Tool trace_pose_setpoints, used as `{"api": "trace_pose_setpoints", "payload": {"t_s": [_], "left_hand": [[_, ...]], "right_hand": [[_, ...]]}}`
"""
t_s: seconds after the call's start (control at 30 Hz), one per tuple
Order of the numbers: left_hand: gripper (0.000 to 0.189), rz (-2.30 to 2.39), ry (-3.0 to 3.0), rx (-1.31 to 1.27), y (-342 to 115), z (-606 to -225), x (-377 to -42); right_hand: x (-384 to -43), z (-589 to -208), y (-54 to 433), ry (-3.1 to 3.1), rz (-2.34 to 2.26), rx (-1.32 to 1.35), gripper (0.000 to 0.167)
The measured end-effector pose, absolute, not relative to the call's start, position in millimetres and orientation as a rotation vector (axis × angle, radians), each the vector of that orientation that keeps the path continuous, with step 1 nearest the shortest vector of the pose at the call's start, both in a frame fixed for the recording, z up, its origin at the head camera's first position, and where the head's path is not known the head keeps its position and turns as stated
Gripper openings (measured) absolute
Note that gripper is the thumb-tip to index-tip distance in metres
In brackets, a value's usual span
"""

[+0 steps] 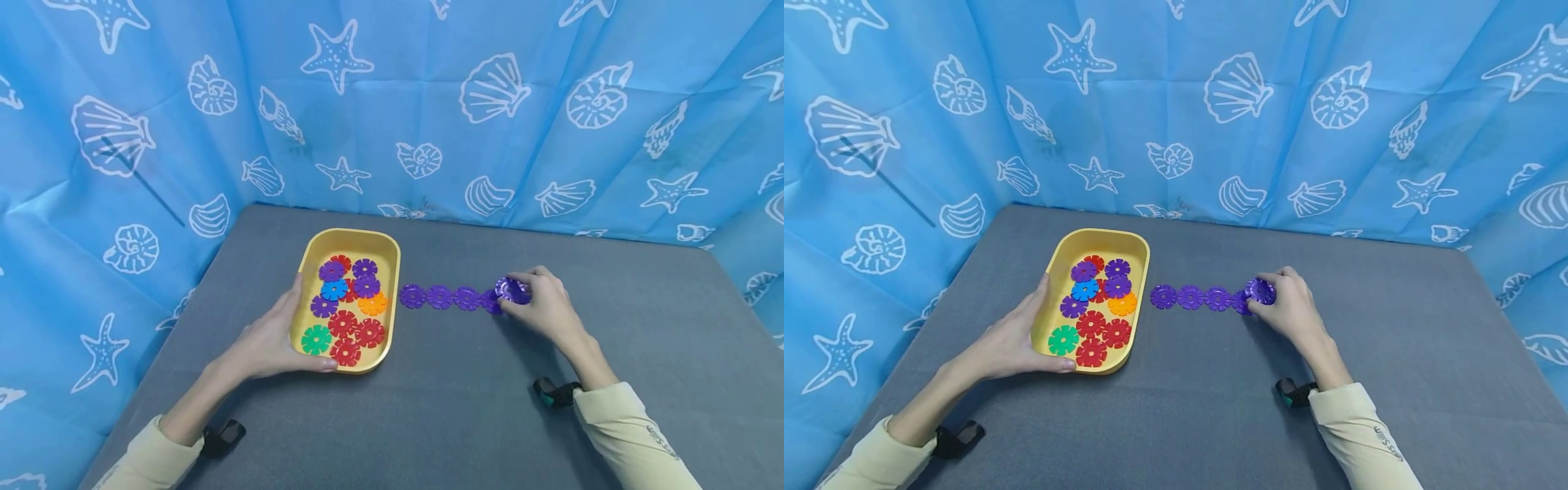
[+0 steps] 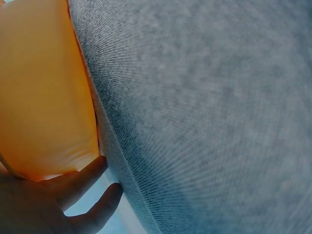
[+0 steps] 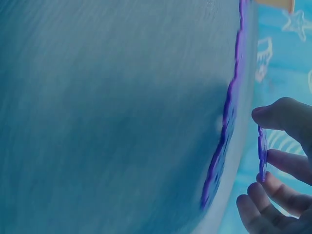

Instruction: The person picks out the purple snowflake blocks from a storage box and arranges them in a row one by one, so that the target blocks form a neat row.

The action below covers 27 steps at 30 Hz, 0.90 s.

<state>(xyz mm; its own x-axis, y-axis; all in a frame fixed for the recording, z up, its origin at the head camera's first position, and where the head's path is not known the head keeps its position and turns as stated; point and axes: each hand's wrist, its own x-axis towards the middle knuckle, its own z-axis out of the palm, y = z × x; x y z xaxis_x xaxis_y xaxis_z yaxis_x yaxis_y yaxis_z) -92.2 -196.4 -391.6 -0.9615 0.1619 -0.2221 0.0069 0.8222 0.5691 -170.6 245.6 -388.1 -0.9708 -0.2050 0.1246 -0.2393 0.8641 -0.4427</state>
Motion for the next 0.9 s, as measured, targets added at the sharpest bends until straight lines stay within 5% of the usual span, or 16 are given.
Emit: {"api": "trace_pose_setpoints", "payload": {"t_s": [0.9], "left_hand": [[0.147,0.864,2.745,0.136,-196.4,-391.5,-92.1]], "right_hand": [[-168.5,-389.4,315.5,-3.201,0.619,0.242,0.056]]}}
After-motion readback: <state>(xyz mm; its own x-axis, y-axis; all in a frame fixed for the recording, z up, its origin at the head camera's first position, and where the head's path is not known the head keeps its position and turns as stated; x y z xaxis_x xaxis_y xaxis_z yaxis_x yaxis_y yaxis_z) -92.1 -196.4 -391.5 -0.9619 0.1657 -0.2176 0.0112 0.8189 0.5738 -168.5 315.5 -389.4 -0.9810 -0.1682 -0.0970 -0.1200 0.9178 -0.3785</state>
